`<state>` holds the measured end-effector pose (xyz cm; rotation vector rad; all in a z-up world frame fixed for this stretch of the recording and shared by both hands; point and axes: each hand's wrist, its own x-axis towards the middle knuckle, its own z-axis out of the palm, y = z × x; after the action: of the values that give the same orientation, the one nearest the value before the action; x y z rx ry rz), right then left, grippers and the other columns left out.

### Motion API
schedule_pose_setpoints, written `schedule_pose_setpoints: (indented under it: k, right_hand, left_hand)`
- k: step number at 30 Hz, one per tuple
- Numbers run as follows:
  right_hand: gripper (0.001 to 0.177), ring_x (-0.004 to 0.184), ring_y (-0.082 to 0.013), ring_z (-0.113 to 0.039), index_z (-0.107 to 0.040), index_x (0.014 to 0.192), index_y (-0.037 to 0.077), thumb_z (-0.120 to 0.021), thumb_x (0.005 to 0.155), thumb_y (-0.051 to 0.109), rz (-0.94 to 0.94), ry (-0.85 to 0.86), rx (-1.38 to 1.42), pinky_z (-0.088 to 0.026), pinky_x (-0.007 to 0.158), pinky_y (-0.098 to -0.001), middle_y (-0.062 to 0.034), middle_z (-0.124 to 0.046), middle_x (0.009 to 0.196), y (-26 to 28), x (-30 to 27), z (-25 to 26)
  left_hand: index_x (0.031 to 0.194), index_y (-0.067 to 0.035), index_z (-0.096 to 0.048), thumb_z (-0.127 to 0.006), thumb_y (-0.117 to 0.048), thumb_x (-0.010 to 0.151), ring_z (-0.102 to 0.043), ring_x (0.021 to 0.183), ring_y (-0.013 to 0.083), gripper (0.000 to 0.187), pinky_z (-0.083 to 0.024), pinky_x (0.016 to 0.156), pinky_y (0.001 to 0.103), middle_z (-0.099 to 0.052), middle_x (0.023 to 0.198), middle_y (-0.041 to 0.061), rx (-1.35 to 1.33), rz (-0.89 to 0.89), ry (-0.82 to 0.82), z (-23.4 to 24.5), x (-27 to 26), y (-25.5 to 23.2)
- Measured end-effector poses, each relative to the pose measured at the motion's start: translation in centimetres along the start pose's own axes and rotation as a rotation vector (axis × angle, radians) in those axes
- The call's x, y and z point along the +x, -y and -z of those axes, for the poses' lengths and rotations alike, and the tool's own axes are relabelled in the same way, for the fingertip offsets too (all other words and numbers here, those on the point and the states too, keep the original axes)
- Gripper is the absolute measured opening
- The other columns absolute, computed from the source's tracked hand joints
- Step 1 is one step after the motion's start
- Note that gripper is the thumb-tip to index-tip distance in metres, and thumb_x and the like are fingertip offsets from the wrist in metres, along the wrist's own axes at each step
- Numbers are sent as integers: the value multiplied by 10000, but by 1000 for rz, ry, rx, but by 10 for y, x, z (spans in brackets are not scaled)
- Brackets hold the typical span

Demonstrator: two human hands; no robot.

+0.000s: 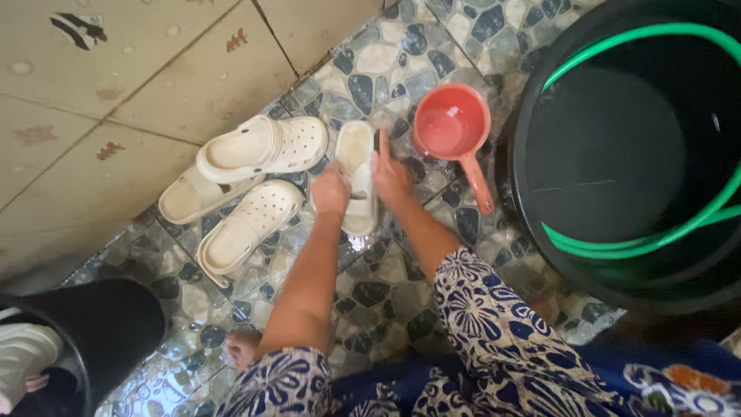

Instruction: The person washes footwear by hand using a small brush, dipping a scoop into a bucket of water to rinse the items.

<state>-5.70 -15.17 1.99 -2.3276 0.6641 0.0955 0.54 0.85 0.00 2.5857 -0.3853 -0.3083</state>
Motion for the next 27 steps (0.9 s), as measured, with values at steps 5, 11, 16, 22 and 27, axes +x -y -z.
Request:
schedule_pose_setpoints:
  k: [5,11,16,22,27]
  right_hand:
    - [784,603,-483,-651,46,1641,255,-431,1033,387,-131,239,15,-500,584,-602,-266,-670,697,-24,-96,-8]
    - [684,747,-539,-664,-56,1666,258,-372,1073,388,-102,73,138,-522,691,-607,-342,-701,1008,-83,-100,-32]
    - [610,1043,-553,-639,-143,1704,160,-360,1175,371,152,-138,269,-517,877,-577,-387,-575,1373,-84,-78,-21]
    - [675,813,-557,-658,-149,1648,214,-348,1029,396,-393,150,539,-542,713,-575,-358,-693,1081,-34,-108,17]
    - [663,875,-553,-666,-162,1636,153,-381,1064,406,-116,48,166,-526,768,-588,-352,-666,1107,-29,-149,-29]
  left_hand:
    - [1038,-120,-636,-687,-195,912,-698,908,421,155,-538,820,541,-730,996,194,-48,63,30,1,-1,-8]
    - [1307,20,-573,-733,-165,904,-481,1266,518,471,-438,1036,523,-472,1417,350,-243,-148,-263,-6,-9,-26]
    - [1176,14,-599,-686,-82,864,-475,1348,518,338,-411,1133,461,-482,1469,361,-155,-290,-352,52,-52,-63]
    - [956,-25,-679,-722,-82,746,-642,1010,401,222,-479,971,519,-692,992,208,214,-462,142,45,-72,-51]
    - [1267,-75,-668,-597,49,742,-637,1120,388,544,-504,966,468,-676,1209,213,14,-370,345,15,-56,-18]
